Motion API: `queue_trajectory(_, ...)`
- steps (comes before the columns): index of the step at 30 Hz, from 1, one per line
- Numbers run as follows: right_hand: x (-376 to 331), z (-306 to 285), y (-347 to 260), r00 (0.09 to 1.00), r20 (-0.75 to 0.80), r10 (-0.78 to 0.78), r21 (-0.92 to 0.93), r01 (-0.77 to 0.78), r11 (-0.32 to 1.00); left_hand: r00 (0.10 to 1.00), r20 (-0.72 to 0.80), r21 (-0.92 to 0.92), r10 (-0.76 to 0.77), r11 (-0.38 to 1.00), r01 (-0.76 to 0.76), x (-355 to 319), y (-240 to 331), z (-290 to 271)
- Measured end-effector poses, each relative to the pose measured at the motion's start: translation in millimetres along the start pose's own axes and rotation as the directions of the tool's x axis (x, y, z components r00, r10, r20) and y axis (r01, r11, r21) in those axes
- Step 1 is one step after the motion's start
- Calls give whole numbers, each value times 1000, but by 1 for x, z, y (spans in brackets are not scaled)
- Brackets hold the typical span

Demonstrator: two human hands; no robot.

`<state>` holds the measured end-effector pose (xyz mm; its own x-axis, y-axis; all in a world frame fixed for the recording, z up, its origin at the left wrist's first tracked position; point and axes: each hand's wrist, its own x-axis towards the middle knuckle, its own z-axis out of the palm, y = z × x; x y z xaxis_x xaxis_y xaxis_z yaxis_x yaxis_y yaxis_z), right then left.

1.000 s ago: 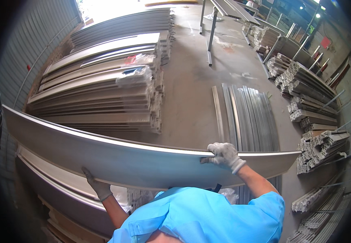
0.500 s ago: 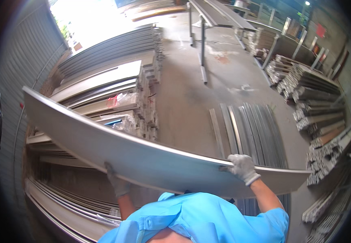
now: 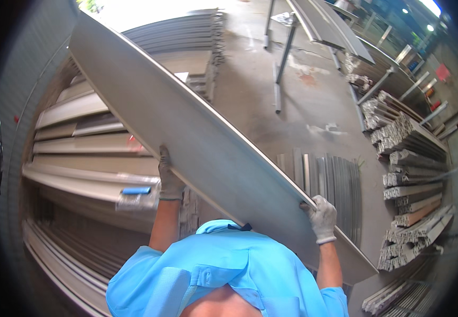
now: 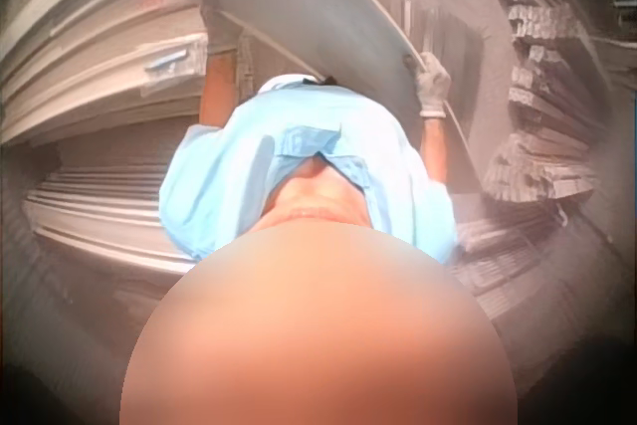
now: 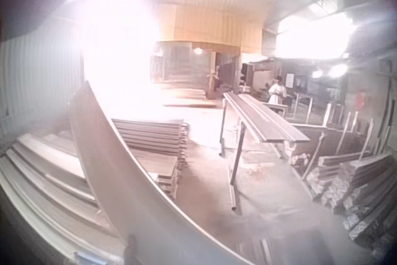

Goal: The person selects large flat panels from a stack, removes protective plastic, and uses a blue utility knife to cut and insert thin strips into grooves along the panel edges. The person handles multiple panels one at a time, aligning and pressing the strips into place.

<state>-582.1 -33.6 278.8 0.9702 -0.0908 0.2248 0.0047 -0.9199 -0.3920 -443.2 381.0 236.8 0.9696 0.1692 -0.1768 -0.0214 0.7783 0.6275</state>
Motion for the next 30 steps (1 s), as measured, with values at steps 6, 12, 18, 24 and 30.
queue_trajectory(6,121,14,59,995,-89,52,-89,-60,994,994,96,-30,-54,998,57,133,-70,83)
queue_trajectory(12,241,1,80,990,-134,50,-165,-72,984,981,122,-78,-150,984,160,245,-90,162)
queue_trajectory(18,368,-7,59,945,-327,-5,-264,-86,961,961,247,-163,-124,972,167,390,-89,233)
queue_trajectory(24,481,-43,6,861,-480,-166,-493,-109,863,907,416,-160,-70,976,149,525,-82,307)
queue_trajectory(30,570,-78,-17,787,-554,-271,-634,-187,751,854,516,-198,-67,961,194,628,-85,392)
